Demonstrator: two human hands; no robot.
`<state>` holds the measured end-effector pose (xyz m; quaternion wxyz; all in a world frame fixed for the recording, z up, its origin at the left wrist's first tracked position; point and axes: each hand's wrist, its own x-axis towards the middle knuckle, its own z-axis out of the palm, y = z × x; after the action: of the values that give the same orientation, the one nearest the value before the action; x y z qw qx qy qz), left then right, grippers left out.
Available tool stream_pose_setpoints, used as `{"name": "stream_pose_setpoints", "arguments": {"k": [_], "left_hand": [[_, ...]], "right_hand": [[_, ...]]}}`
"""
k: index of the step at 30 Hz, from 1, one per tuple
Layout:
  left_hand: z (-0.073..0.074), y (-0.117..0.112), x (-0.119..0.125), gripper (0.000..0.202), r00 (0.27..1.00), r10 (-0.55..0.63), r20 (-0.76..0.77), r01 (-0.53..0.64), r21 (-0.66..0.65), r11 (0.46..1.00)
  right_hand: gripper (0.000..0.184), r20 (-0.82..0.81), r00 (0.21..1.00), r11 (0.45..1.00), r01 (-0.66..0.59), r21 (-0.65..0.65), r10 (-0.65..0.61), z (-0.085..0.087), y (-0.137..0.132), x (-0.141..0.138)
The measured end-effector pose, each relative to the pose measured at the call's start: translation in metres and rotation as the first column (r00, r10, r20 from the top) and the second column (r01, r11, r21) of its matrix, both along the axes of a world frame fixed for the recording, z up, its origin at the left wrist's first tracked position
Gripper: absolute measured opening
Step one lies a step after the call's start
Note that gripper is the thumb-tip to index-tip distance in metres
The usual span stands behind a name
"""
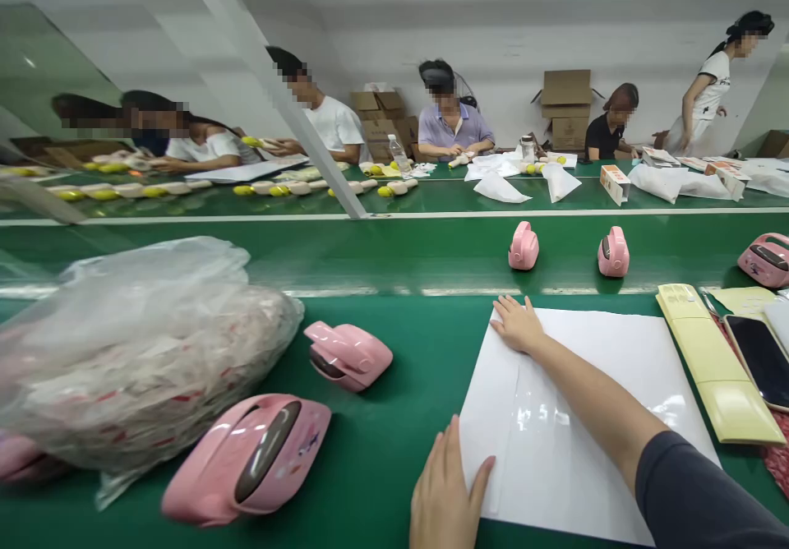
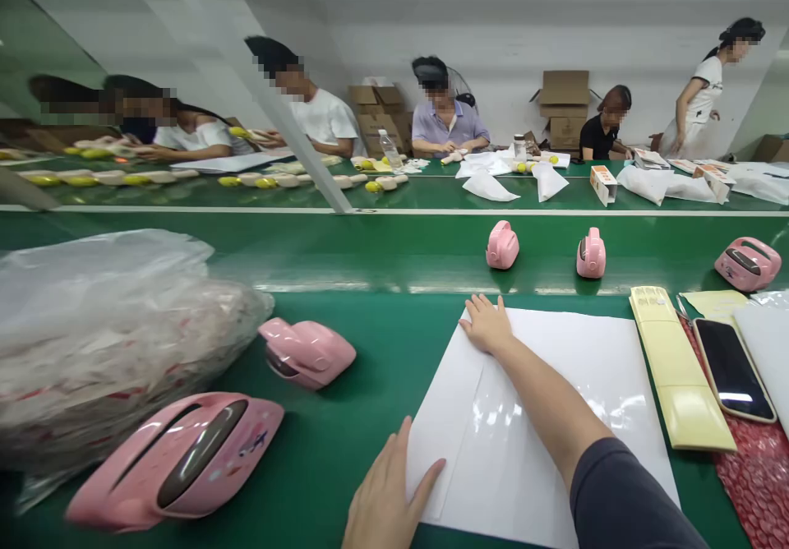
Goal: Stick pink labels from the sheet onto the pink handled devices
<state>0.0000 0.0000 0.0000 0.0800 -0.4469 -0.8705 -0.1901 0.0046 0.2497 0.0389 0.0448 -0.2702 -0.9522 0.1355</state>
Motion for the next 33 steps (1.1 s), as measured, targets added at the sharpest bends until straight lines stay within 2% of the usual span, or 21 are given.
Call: {"name": "stream_pose_setpoints", "arguments": {"k": [2, 4, 5, 7, 9, 11, 13, 15, 17, 23, 25, 27, 31, 33], "left_hand": [[0.023, 0.010, 0.001, 0.061, 0.990, 0.042, 0.135, -0.028, -0.109, 0.994], [0.048, 0.021, -0.004, 0.066, 0.966, 0.079, 0.245, -0.011, -0.269, 0.963], [0.059, 0.026, -0.009, 0.066, 0.966, 0.062, 0.250, 0.028, -0.343, 0.939], [0.079, 0.035, -0.022, 0.059, 0.978, -0.014, 0.208, 0.102, -0.420, 0.902], [0.094, 0.042, -0.037, 0.046, 0.986, -0.087, 0.142, 0.140, -0.429, 0.893], [0.105, 0.049, -0.050, 0.034, 0.989, -0.132, 0.069, 0.149, -0.416, 0.897], [0.110, 0.056, -0.059, 0.032, 0.985, -0.172, -0.017, 0.151, -0.402, 0.903], [0.111, 0.062, -0.066, 0.038, 0.972, -0.222, -0.078, 0.175, -0.388, 0.905], [0.104, 0.067, -0.070, 0.040, 0.954, -0.282, -0.097, 0.225, -0.387, 0.894], [0.070, 0.069, -0.088, 0.040, 0.915, -0.401, -0.048, 0.353, -0.390, 0.850], [0.063, 0.066, -0.094, 0.031, 0.904, -0.427, -0.018, 0.388, -0.386, 0.837], [0.059, 0.064, -0.097, 0.016, 0.897, -0.442, 0.013, 0.414, -0.376, 0.829], [0.061, 0.067, -0.098, 0.030, 0.920, -0.389, 0.055, 0.381, -0.360, 0.851], [0.066, 0.073, -0.097, 0.025, 0.937, -0.342, 0.065, 0.341, -0.365, 0.866]], "right_hand": [[0.049, 0.007, 0.999, 0.998, -0.047, 0.042, 0.047, 0.004, -0.002, 0.004], [0.049, 0.023, 0.985, 0.980, -0.174, 0.093, 0.172, 0.012, -0.006, 0.009], [0.051, 0.038, 0.967, 0.959, -0.256, 0.117, 0.254, 0.017, -0.009, 0.011], [0.060, 0.086, 0.915, 0.902, -0.402, 0.154, 0.394, 0.029, -0.016, 0.015], [0.063, 0.136, 0.884, 0.866, -0.466, 0.184, 0.447, 0.042, -0.020, 0.018], [0.052, 0.167, 0.889, 0.862, -0.455, 0.221, 0.427, 0.055, -0.018, 0.019], [0.035, 0.171, 0.907, 0.871, -0.418, 0.257, 0.385, 0.064, -0.012, 0.023], [0.028, 0.170, 0.920, 0.881, -0.388, 0.270, 0.353, 0.066, -0.003, 0.029], [0.030, 0.177, 0.926, 0.892, -0.370, 0.259, 0.333, 0.062, 0.003, 0.039], [0.049, 0.174, 0.934, 0.924, -0.341, 0.176, 0.312, 0.026, 0.004, 0.066], [0.060, 0.157, 0.938, 0.933, -0.331, 0.142, 0.309, 0.018, 0.002, 0.071], [0.064, 0.144, 0.942, 0.941, -0.320, 0.108, 0.304, 0.013, 0.001, 0.073], [0.051, 0.115, 0.956, 0.958, -0.278, 0.073, 0.269, 0.013, 0.006, 0.067], [0.058, 0.104, 0.961, 0.963, -0.263, 0.067, 0.255, 0.016, 0.009, 0.060]]}}
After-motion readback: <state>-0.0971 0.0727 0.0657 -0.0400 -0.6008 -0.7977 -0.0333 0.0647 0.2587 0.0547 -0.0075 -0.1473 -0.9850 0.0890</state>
